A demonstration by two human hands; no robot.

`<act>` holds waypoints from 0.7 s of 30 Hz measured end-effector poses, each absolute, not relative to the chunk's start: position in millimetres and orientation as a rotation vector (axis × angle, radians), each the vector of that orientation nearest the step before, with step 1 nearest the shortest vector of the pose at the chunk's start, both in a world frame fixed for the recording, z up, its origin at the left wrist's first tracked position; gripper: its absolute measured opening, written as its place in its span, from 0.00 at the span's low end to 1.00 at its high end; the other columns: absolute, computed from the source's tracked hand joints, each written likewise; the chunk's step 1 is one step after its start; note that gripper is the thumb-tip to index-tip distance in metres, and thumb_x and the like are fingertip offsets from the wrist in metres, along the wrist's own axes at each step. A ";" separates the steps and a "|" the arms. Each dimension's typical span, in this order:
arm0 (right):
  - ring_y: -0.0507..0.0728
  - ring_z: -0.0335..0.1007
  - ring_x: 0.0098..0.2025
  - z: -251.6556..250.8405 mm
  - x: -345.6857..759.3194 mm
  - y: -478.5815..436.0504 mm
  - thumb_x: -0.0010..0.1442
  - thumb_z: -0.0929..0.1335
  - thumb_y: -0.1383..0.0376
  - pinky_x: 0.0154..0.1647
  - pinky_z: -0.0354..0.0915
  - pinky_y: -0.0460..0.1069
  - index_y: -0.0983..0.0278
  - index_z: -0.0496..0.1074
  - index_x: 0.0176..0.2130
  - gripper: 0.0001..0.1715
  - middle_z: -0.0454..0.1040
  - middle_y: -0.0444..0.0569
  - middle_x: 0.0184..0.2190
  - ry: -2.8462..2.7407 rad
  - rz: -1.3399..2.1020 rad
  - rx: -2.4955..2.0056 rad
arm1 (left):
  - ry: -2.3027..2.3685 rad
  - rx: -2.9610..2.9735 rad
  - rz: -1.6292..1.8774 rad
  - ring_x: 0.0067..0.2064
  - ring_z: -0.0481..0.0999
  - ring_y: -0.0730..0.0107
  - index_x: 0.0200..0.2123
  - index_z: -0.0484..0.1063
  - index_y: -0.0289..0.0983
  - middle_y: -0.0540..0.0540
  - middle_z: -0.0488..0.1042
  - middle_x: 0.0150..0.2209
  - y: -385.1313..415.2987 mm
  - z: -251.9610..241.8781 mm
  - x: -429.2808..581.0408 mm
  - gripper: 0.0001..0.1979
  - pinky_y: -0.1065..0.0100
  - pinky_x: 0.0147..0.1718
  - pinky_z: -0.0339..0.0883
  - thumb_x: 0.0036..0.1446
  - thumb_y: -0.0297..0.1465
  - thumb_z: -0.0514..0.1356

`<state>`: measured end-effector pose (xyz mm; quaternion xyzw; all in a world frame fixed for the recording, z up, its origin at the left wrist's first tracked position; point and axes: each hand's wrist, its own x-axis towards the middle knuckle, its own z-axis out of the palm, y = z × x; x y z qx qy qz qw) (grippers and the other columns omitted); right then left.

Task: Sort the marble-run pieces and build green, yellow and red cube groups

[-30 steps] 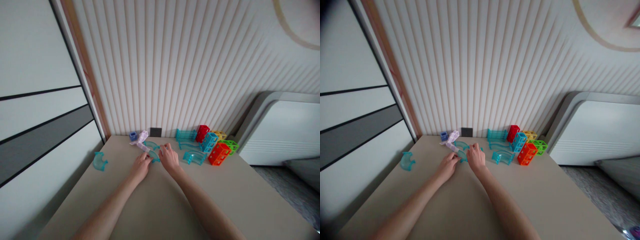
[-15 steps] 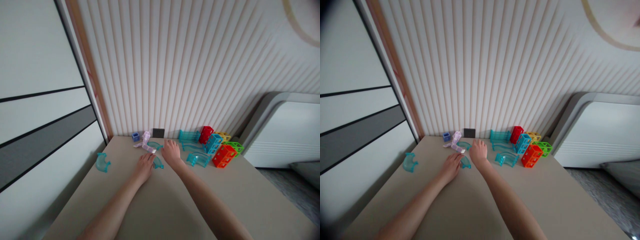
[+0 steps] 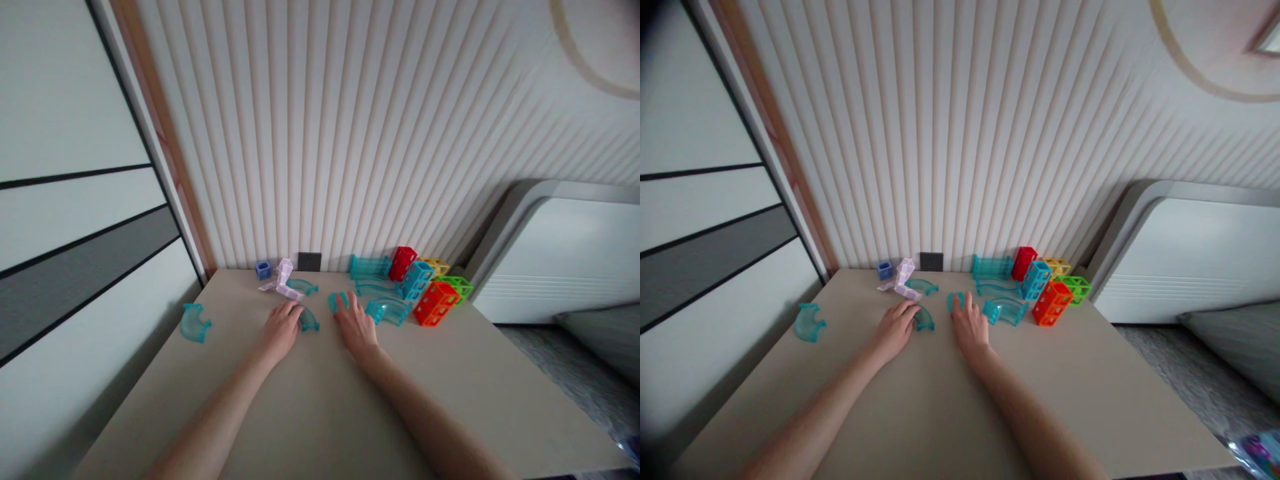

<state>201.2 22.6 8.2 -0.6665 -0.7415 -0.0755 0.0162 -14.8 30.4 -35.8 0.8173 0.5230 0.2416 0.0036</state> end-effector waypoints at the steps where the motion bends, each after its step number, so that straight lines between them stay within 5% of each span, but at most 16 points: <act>1: 0.61 0.76 0.49 8.4 199.5 26.5 0.71 0.63 0.64 0.38 0.72 0.49 0.57 0.60 0.65 0.25 0.59 0.61 0.66 -2.305 -0.213 -2.084 | 1.639 2.566 0.762 0.57 0.72 0.56 0.53 0.74 0.39 0.41 0.74 0.55 30.6 -36.3 -14.9 0.21 0.56 0.57 0.67 0.59 0.18 0.55; 6: 0.59 0.78 0.47 4.2 195.6 42.8 0.72 0.60 0.66 0.39 0.72 0.48 0.60 0.64 0.60 0.19 0.67 0.60 0.59 -2.273 -0.188 -2.099 | 1.628 2.571 0.772 0.57 0.73 0.56 0.53 0.73 0.39 0.41 0.74 0.55 30.9 -36.5 -15.0 0.22 0.55 0.57 0.68 0.59 0.17 0.55; 21: 0.60 0.80 0.46 -2.8 188.6 125.7 0.71 0.55 0.74 0.40 0.74 0.51 0.63 0.68 0.59 0.23 0.67 0.65 0.58 -2.113 -0.163 -2.219 | 1.625 2.538 0.735 0.59 0.72 0.57 0.53 0.73 0.39 0.41 0.74 0.56 31.9 -36.3 -15.5 0.23 0.55 0.59 0.67 0.59 0.16 0.53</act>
